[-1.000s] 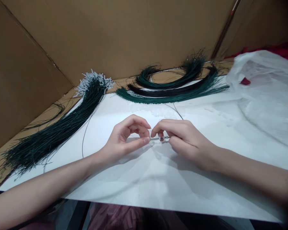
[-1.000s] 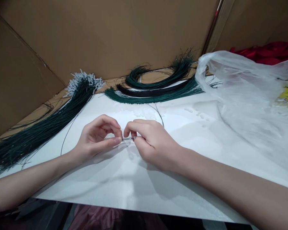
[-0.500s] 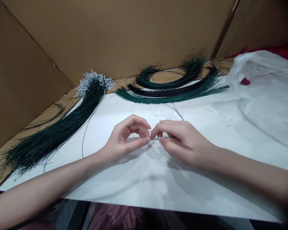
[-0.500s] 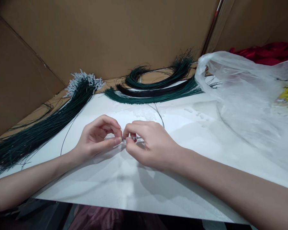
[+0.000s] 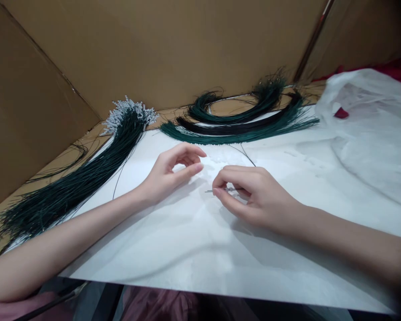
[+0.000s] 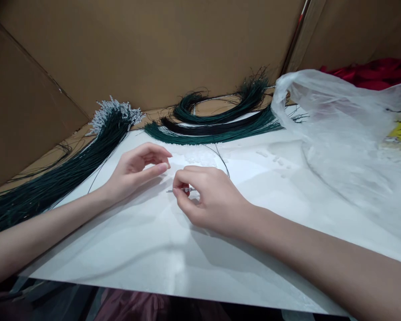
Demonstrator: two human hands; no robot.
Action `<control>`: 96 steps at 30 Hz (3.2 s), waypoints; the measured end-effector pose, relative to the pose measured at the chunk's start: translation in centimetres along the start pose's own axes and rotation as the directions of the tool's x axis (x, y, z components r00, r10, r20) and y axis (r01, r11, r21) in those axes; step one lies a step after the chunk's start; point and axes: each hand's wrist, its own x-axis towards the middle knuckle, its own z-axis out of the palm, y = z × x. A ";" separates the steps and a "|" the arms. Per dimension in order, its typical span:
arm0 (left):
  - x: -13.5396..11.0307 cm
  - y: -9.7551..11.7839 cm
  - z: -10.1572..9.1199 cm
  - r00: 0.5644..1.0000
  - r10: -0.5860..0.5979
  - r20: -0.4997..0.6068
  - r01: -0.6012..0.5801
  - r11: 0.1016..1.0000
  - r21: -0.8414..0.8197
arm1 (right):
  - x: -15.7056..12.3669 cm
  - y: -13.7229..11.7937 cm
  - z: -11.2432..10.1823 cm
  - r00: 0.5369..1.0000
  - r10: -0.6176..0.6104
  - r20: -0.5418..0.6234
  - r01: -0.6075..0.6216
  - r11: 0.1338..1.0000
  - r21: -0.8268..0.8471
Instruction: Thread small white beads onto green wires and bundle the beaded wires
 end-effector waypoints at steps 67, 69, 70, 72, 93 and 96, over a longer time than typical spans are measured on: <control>-2.3 0.6 1.4 0.985 -0.160 0.069 0.174 0.897 -0.406 | -0.1 0.1 0.2 0.996 -0.050 -0.072 0.051 0.998 0.020; -2.3 0.6 1.4 0.985 -0.161 0.070 0.175 0.898 -0.404 | 0.0 0.0 0.2 0.996 -0.055 -0.074 0.057 0.998 0.023; -2.3 0.6 1.4 0.984 -0.161 0.070 0.176 0.898 -0.403 | 0.0 0.0 0.2 0.996 -0.055 -0.074 0.056 0.998 0.022; -2.4 0.6 1.4 0.984 -0.163 0.070 0.177 0.898 -0.403 | 0.0 0.0 0.1 0.996 -0.054 -0.078 0.056 0.998 0.021; -2.4 0.6 1.4 0.985 -0.161 0.062 0.172 0.900 -0.400 | -0.1 0.1 0.2 0.995 -0.063 -0.081 0.065 0.998 0.023; -2.4 0.5 1.4 0.987 -0.148 0.065 0.162 0.900 -0.405 | 0.0 0.1 0.2 0.995 -0.061 -0.083 0.063 0.998 0.022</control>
